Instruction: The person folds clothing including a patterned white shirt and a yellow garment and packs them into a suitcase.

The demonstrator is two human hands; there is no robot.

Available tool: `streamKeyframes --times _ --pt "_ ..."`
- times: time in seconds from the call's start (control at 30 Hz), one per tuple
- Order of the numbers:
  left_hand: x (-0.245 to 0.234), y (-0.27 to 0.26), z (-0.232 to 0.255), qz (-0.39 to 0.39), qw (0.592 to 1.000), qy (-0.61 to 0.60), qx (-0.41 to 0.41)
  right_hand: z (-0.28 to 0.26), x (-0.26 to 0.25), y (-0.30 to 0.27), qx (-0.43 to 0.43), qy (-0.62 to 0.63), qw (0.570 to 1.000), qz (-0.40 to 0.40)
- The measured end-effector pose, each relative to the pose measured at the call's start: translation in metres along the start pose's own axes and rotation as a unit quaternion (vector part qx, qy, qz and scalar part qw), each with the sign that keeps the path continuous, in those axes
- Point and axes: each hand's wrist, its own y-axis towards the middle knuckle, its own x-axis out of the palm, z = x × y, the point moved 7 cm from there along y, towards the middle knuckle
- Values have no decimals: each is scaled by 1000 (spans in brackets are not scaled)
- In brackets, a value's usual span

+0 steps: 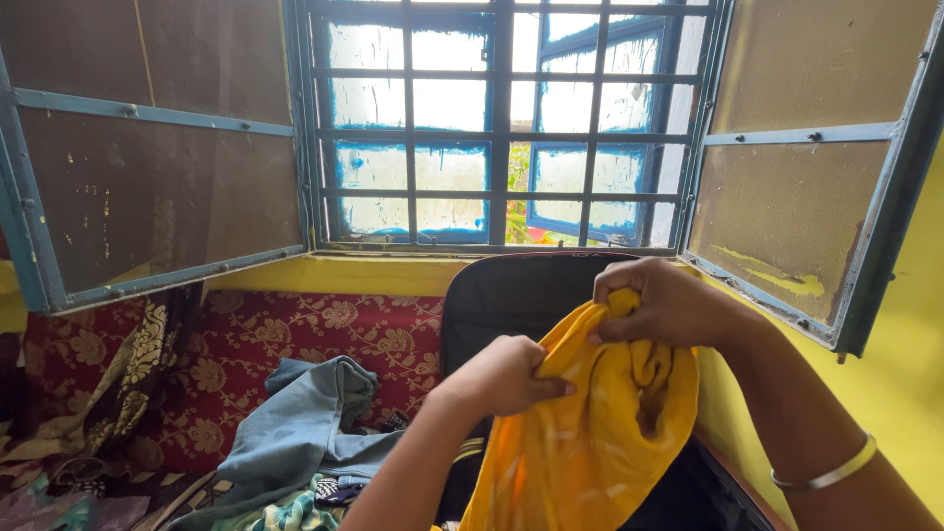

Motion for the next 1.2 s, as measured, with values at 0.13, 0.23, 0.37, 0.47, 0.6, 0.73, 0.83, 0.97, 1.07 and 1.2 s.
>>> streamKeyframes --times 0.13,0.23,0.37,0.47,0.6,0.73,0.83,0.97,1.07,1.2 --pt "27 4 -8 -4 1000 -8 -25 -14 -28 -6 -27 -56 989 138" --pt "35 7 -24 30 995 33 -87 -12 -40 -11 6 -85 973 216" --pt "41 8 -57 58 989 14 -135 -6 -47 -16 -10 -108 947 301" --pt "46 5 -92 74 972 35 -219 4 -54 -20 -10 -128 929 347" --pt "39 -3 -129 108 940 41 -320 25 -60 -23 17 -152 914 377" --pt "13 -18 -148 178 918 36 -352 45 -64 -28 1 -133 906 402" --pt "-14 -30 -161 245 904 51 -345 59 -69 -36 10 -142 894 425" --pt "-41 -44 -164 390 871 119 -274 69 -74 -43 18 -171 872 458" --pt "-54 -52 -164 466 838 145 -244 67 -77 -48 -2 -184 855 486" --pt "-61 -63 -179 478 819 150 -279 67 -80 -54 -1 -190 838 512"
